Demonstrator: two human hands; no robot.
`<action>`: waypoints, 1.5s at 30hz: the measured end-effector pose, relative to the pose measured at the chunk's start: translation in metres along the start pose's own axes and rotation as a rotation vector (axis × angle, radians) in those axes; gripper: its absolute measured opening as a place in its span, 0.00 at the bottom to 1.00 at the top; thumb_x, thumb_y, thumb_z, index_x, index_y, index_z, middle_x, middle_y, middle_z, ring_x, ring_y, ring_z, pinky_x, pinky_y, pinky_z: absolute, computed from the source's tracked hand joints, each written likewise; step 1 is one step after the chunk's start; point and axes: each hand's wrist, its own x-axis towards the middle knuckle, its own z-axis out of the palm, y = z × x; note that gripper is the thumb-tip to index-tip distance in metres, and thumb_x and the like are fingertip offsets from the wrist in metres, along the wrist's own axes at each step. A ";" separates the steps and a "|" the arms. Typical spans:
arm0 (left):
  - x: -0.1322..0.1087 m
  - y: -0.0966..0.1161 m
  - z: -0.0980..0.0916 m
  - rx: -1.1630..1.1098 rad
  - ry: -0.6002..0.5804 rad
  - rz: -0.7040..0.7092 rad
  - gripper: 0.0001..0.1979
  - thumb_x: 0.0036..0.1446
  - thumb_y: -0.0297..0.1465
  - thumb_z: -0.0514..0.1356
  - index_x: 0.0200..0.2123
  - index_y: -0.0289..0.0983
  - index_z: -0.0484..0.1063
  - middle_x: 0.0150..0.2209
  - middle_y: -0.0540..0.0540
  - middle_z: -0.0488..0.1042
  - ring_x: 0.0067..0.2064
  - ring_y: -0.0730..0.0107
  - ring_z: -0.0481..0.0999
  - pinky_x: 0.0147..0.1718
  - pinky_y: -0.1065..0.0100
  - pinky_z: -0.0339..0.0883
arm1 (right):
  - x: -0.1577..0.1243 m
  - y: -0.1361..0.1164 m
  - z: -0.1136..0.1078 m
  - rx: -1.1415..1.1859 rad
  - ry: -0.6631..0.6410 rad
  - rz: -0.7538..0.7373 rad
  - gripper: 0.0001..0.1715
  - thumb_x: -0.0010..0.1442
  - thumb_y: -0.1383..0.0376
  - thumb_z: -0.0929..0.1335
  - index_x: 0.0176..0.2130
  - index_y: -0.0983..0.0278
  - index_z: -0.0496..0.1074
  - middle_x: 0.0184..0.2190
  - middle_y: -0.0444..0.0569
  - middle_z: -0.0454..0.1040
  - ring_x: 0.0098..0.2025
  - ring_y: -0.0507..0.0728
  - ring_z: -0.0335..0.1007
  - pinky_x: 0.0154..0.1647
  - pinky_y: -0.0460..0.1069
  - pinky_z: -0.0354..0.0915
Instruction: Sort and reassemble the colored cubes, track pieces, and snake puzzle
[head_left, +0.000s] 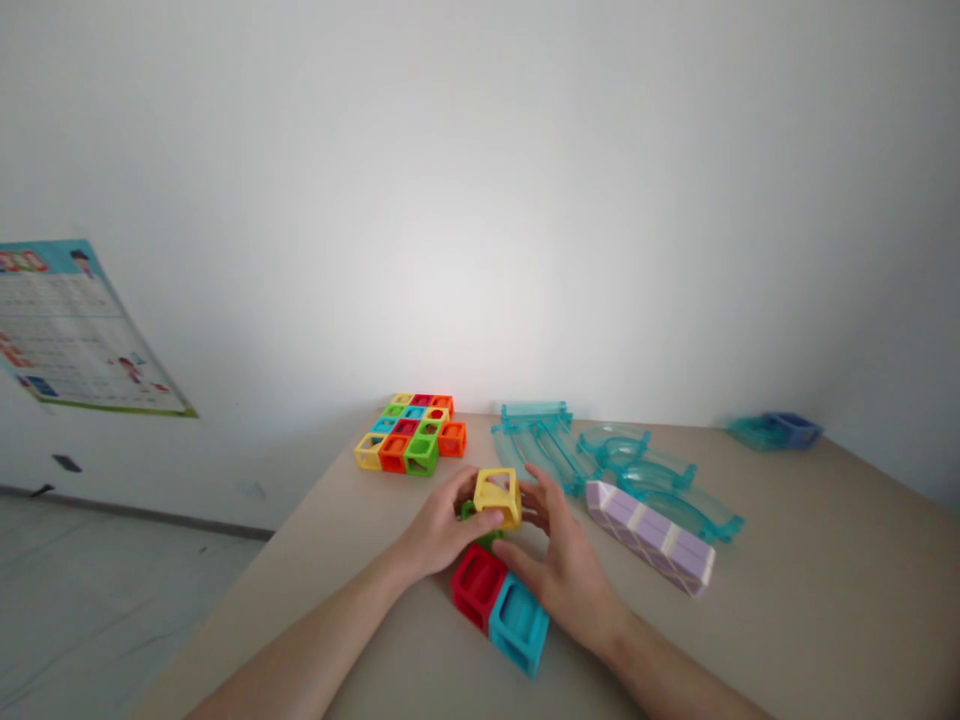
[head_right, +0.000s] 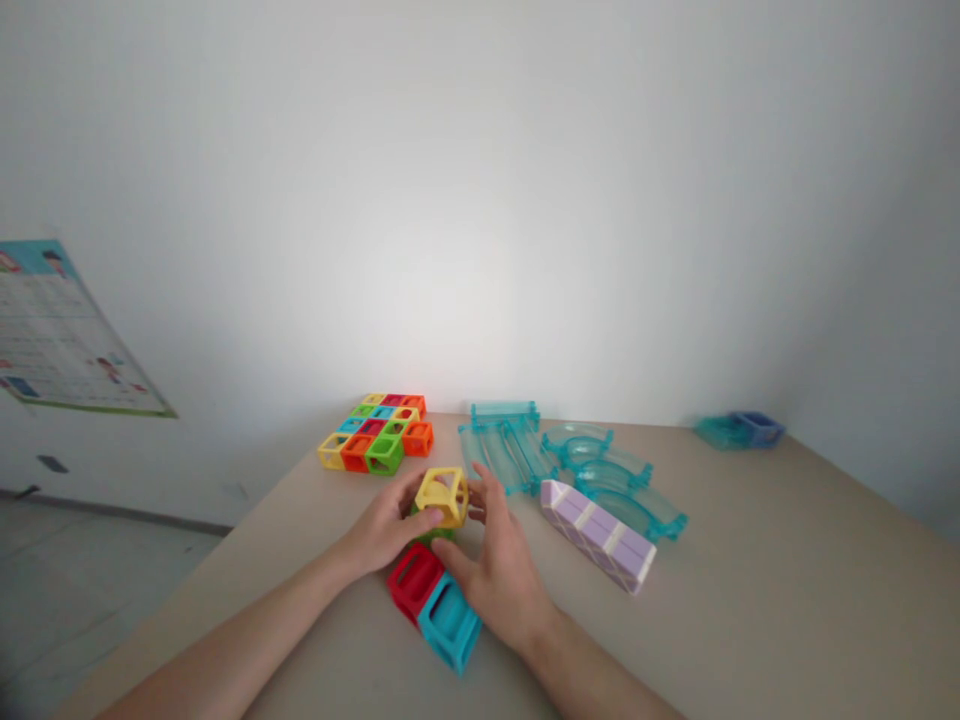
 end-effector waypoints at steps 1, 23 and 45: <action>0.002 -0.002 -0.002 -0.043 0.053 -0.007 0.22 0.52 0.40 0.65 0.48 0.36 0.67 0.43 0.43 0.76 0.46 0.60 0.76 0.42 0.66 0.69 | 0.000 0.000 0.000 -0.005 -0.025 0.031 0.45 0.56 0.65 0.70 0.64 0.59 0.44 0.54 0.54 0.67 0.48 0.58 0.71 0.52 0.57 0.68; 0.012 -0.012 -0.026 0.678 0.532 -0.291 0.21 0.52 0.48 0.62 0.39 0.38 0.66 0.38 0.41 0.80 0.31 0.62 0.79 0.29 0.68 0.67 | 0.003 -0.007 -0.005 -0.316 -0.121 0.041 0.08 0.61 0.68 0.64 0.29 0.63 0.67 0.34 0.47 0.69 0.39 0.56 0.66 0.41 0.50 0.61; -0.001 0.005 -0.025 0.350 -0.204 0.008 0.19 0.51 0.42 0.64 0.43 0.37 0.74 0.38 0.48 0.73 0.27 0.76 0.67 0.23 0.75 0.58 | 0.004 -0.004 -0.009 -0.408 -0.124 0.062 0.09 0.58 0.70 0.65 0.27 0.63 0.68 0.28 0.45 0.68 0.33 0.54 0.65 0.33 0.48 0.58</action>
